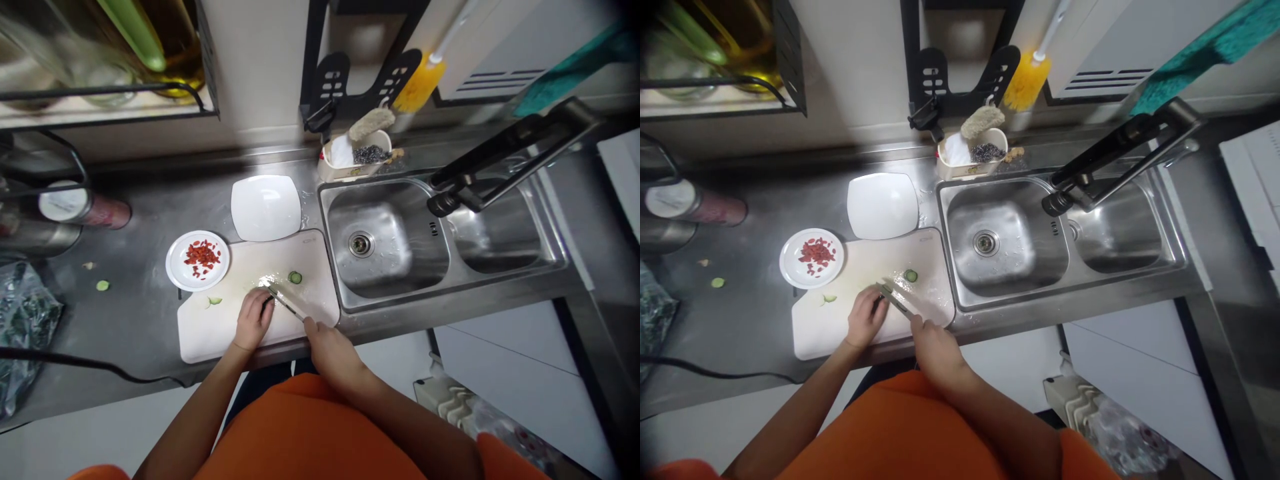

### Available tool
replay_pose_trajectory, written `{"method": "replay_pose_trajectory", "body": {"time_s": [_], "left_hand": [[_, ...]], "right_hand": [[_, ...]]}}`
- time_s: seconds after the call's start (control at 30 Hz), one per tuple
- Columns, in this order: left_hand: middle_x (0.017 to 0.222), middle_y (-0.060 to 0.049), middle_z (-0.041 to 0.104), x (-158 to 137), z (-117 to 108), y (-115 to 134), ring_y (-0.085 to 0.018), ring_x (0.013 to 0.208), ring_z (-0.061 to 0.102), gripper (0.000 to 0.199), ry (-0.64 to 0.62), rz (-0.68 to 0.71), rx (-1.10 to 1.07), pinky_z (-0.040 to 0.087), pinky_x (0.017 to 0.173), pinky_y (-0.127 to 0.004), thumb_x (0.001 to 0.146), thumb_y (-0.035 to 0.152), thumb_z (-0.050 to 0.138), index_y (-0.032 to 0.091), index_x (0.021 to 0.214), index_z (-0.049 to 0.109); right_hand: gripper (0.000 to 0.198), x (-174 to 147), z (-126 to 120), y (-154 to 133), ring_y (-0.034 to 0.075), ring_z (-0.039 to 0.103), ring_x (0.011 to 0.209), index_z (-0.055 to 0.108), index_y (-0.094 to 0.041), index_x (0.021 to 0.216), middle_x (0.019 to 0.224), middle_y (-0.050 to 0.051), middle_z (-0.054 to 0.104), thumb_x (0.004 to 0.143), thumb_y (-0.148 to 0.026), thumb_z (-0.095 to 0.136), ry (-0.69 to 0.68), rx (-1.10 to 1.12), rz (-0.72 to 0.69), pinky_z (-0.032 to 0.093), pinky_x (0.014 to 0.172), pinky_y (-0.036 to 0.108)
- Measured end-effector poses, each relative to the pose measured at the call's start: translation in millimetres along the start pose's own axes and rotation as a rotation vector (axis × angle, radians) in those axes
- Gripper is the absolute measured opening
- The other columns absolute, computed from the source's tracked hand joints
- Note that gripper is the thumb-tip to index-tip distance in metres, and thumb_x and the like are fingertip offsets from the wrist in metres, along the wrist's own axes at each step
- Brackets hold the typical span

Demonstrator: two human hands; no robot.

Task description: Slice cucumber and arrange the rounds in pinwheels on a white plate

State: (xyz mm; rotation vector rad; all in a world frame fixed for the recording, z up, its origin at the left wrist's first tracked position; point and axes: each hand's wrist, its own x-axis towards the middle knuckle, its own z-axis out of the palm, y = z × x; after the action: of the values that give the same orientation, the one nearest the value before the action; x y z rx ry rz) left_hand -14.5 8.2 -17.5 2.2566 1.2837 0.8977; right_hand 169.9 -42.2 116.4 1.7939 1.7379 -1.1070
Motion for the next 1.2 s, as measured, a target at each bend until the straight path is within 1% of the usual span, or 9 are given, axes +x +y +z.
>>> {"method": "replay_pose_trajectory", "body": {"time_s": [0.3,0.53,0.7,0.83,1.03,1.2], "left_hand": [[0.106,-0.011,0.063,-0.2,-0.2,-0.2,-0.022,0.105,0.058,0.022,-0.007,-0.02,-0.013,0.048,0.093,-0.041,0.087,0.021,0.051,0.017,0.108,0.057],[0.105,-0.011,0.063,0.8,-1.2,1.3,-0.021,0.104,0.058,0.023,-0.006,-0.027,-0.008,0.049,0.092,-0.041,0.086,0.019,0.053,0.018,0.109,0.057],[0.103,-0.01,0.063,2.2,-2.1,2.7,-0.021,0.104,0.058,0.023,-0.001,-0.02,-0.009,0.048,0.092,-0.04,0.084,0.017,0.055,0.017,0.107,0.057],[0.103,-0.01,0.063,3.1,-3.0,3.6,-0.021,0.104,0.058,0.022,-0.013,-0.029,-0.016,0.048,0.092,-0.04,0.085,0.016,0.053,0.017,0.107,0.057],[0.102,-0.01,0.063,4.9,-2.9,4.0,-0.021,0.103,0.058,0.021,-0.014,-0.026,-0.041,0.048,0.092,-0.04,0.085,0.016,0.053,0.017,0.106,0.057],[0.103,-0.01,0.063,4.7,-1.5,3.2,-0.02,0.103,0.057,0.021,-0.018,-0.034,-0.058,0.048,0.092,-0.04,0.085,0.016,0.053,0.018,0.106,0.057]], "right_hand": [[0.031,-2.1,-2.7,-0.2,0.02,0.065,0.084,0.047,-0.016,0.108,0.09,0.011,0.064,0.084,-0.002,0.031,-0.016,-0.001,0.008,0.045,0.063,0.022],[0.031,1.0,-5.9,0.7,0.023,0.065,0.083,0.047,-0.016,0.108,0.091,0.012,0.064,0.085,-0.002,0.031,-0.02,-0.021,-0.018,0.046,0.064,0.026],[0.031,3.6,-7.6,-0.9,0.022,0.066,0.084,0.047,-0.016,0.107,0.09,0.011,0.064,0.084,-0.001,0.033,-0.029,-0.018,-0.024,0.047,0.064,0.026],[0.031,6.9,-10.0,-3.0,0.023,0.065,0.085,0.047,-0.015,0.108,0.092,0.012,0.064,0.083,-0.001,0.035,-0.04,-0.017,-0.028,0.047,0.064,0.026],[0.031,13.7,-15.9,-6.9,0.022,0.065,0.087,0.047,-0.013,0.111,0.093,0.013,0.065,0.085,-0.003,0.033,-0.058,-0.009,-0.031,0.048,0.066,0.025],[0.033,23.5,-13.2,-11.0,0.021,0.065,0.087,0.047,-0.012,0.114,0.092,0.013,0.065,0.084,-0.002,0.035,-0.017,-0.023,-0.045,0.048,0.069,0.025]]}}
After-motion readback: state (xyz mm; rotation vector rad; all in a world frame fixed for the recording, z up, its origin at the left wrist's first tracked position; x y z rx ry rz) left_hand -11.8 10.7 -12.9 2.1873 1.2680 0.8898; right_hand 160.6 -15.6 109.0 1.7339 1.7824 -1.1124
